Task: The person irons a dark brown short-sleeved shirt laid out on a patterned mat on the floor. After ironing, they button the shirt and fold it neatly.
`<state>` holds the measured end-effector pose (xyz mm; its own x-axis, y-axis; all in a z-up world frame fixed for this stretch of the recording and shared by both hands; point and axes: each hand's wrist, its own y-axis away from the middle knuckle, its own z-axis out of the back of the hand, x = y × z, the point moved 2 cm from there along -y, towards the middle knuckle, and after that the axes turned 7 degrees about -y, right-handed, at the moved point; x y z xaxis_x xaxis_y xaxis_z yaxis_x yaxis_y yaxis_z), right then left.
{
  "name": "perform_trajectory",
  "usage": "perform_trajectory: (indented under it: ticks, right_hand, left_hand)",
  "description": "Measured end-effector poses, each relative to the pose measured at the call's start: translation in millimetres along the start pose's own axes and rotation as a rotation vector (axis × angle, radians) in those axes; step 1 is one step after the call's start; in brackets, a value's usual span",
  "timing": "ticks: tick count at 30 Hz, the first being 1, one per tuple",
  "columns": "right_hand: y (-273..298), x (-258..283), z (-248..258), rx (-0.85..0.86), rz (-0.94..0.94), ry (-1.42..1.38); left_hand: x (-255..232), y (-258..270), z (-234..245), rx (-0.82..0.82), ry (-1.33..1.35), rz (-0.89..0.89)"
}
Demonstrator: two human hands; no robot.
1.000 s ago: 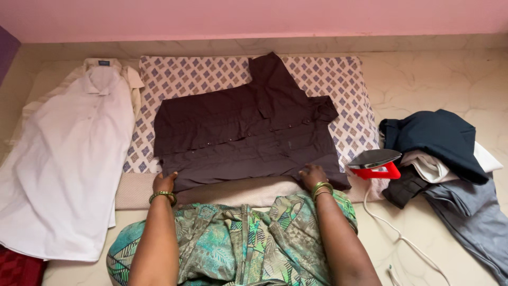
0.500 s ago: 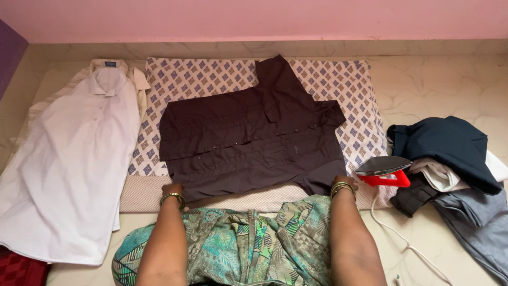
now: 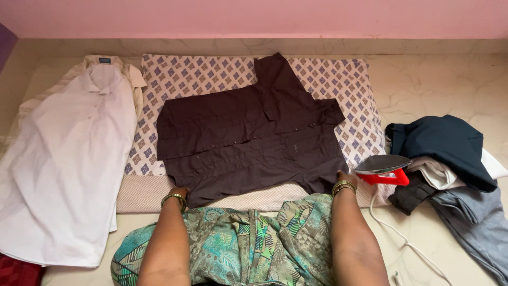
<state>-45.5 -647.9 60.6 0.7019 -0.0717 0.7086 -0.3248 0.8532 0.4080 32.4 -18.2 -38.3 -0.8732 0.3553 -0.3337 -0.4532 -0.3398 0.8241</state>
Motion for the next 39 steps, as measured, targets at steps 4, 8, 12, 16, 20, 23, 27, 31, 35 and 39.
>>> perform_trajectory:
  ticks: [4, 8, 12, 16, 20, 23, 27, 31, 35, 39]
  right_hand:
    - [0.7, 1.3, 3.5, -0.083, 0.166, -0.019]
    - [1.9, 4.3, -2.7, -0.015, 0.182, -0.521]
    - [4.5, 6.0, 4.1, -0.004, 0.294, -0.627]
    - [6.3, 5.0, 12.6, -0.054, 0.333, -0.82]
    - [13.7, -1.6, 23.6, -0.076, 0.292, -0.983]
    - [27.6, 1.3, 37.2, -0.066, 0.346, -1.035]
    - [44.2, 3.1, 53.3, -0.088, 0.263, -1.162]
    - [28.4, -12.0, 69.9, -0.045, 0.413, -1.239]
    - [15.8, -23.3, 67.4, 0.019, 0.43, -1.24]
    - [14.4, -21.4, 56.5, -0.064, 0.372, -0.943]
  left_hand:
    - [-5.5, 0.1, -0.9, -0.052, -0.148, -0.106]
    - [-23.0, 8.6, -2.3, -0.212, -0.121, -0.383]
    - [-22.5, 29.5, 13.3, -0.337, 0.087, -0.583]
    - [-14.6, 56.8, 33.6, -0.23, 0.331, -0.541]
    - [-17.6, 95.0, 45.5, -0.298, 0.341, -0.597]
    - [-14.7, 123.3, 50.4, -0.303, 0.486, -0.608]
    - [-7.8, 149.2, 59.6, -0.307, 0.799, -0.759]
    - [8.4, 144.7, 64.1, -0.29, 0.776, -0.767]
    - [11.3, 115.7, 51.1, -0.254, 0.482, -0.55]
    - [1.1, 85.9, 38.0, -0.37, 0.185, -0.556]
